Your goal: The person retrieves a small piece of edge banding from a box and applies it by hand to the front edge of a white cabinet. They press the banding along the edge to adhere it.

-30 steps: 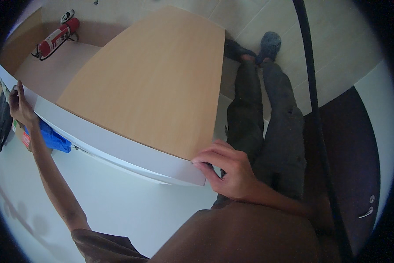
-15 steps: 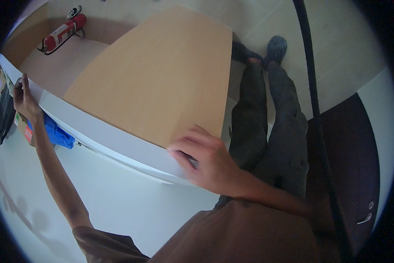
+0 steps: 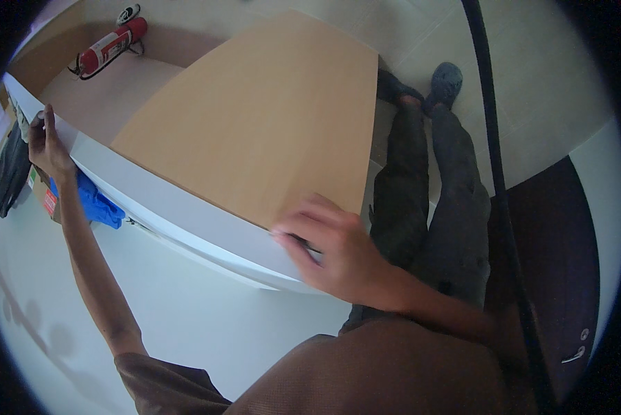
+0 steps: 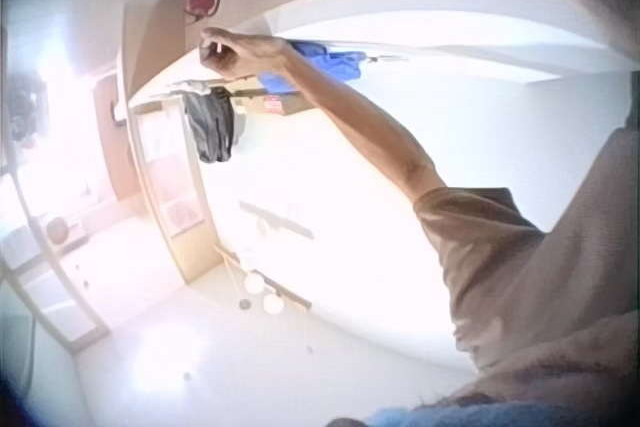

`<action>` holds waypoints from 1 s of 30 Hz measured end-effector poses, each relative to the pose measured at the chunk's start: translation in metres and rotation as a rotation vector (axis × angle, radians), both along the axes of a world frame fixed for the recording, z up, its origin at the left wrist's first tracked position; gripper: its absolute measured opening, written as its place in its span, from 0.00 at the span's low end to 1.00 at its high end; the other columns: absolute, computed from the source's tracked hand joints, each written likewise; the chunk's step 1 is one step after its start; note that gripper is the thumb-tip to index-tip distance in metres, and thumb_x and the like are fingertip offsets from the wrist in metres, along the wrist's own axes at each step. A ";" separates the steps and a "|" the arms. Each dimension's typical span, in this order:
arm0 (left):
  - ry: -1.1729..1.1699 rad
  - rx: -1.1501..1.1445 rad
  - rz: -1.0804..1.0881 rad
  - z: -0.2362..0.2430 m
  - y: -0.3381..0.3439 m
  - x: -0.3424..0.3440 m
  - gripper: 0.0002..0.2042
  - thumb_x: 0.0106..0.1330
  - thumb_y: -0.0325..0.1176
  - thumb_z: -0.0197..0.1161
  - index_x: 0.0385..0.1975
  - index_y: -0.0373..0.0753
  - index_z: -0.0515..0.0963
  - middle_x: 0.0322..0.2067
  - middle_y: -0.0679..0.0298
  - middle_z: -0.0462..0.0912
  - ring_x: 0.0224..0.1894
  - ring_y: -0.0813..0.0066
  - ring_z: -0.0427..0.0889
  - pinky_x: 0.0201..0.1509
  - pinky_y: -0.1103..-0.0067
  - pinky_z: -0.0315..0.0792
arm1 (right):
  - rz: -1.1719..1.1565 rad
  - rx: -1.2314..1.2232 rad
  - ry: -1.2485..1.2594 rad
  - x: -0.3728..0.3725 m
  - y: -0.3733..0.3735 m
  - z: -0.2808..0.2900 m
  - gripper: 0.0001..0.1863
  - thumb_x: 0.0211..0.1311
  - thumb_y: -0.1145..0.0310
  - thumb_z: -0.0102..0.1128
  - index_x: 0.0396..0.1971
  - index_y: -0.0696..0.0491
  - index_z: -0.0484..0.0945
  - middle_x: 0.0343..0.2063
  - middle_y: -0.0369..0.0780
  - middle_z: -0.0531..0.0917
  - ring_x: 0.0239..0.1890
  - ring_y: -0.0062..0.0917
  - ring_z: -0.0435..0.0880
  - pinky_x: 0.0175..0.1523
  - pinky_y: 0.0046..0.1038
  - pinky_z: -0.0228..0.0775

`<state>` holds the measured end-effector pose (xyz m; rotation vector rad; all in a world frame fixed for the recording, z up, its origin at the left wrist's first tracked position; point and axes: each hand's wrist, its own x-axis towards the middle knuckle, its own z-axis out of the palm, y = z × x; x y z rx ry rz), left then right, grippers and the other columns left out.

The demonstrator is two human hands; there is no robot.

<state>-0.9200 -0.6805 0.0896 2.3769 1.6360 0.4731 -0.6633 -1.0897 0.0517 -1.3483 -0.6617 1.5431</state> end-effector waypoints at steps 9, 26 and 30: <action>-0.009 0.015 -0.030 -0.002 -0.015 0.018 0.13 0.67 0.39 0.70 0.35 0.33 0.81 0.30 0.67 0.81 0.33 0.83 0.74 0.42 0.84 0.68 | 0.000 0.055 0.017 -0.012 0.037 -0.006 0.04 0.56 0.82 0.66 0.31 0.59 0.83 0.29 0.41 0.84 0.31 0.30 0.82 0.36 0.28 0.74; -0.201 -0.064 0.064 -0.007 -0.030 0.027 0.11 0.66 0.36 0.70 0.35 0.34 0.80 0.23 0.74 0.74 0.24 0.88 0.64 0.28 0.86 0.59 | -0.018 0.074 0.005 -0.035 0.095 -0.005 0.02 0.58 0.78 0.65 0.31 0.61 0.82 0.27 0.45 0.83 0.28 0.32 0.83 0.33 0.28 0.73; -0.155 -0.048 0.084 -0.005 -0.031 0.030 0.10 0.65 0.35 0.70 0.35 0.34 0.80 0.25 0.71 0.76 0.27 0.85 0.65 0.30 0.84 0.62 | -0.005 0.056 -0.010 -0.044 0.112 -0.004 0.03 0.58 0.77 0.66 0.30 0.61 0.82 0.26 0.45 0.84 0.28 0.30 0.84 0.34 0.27 0.74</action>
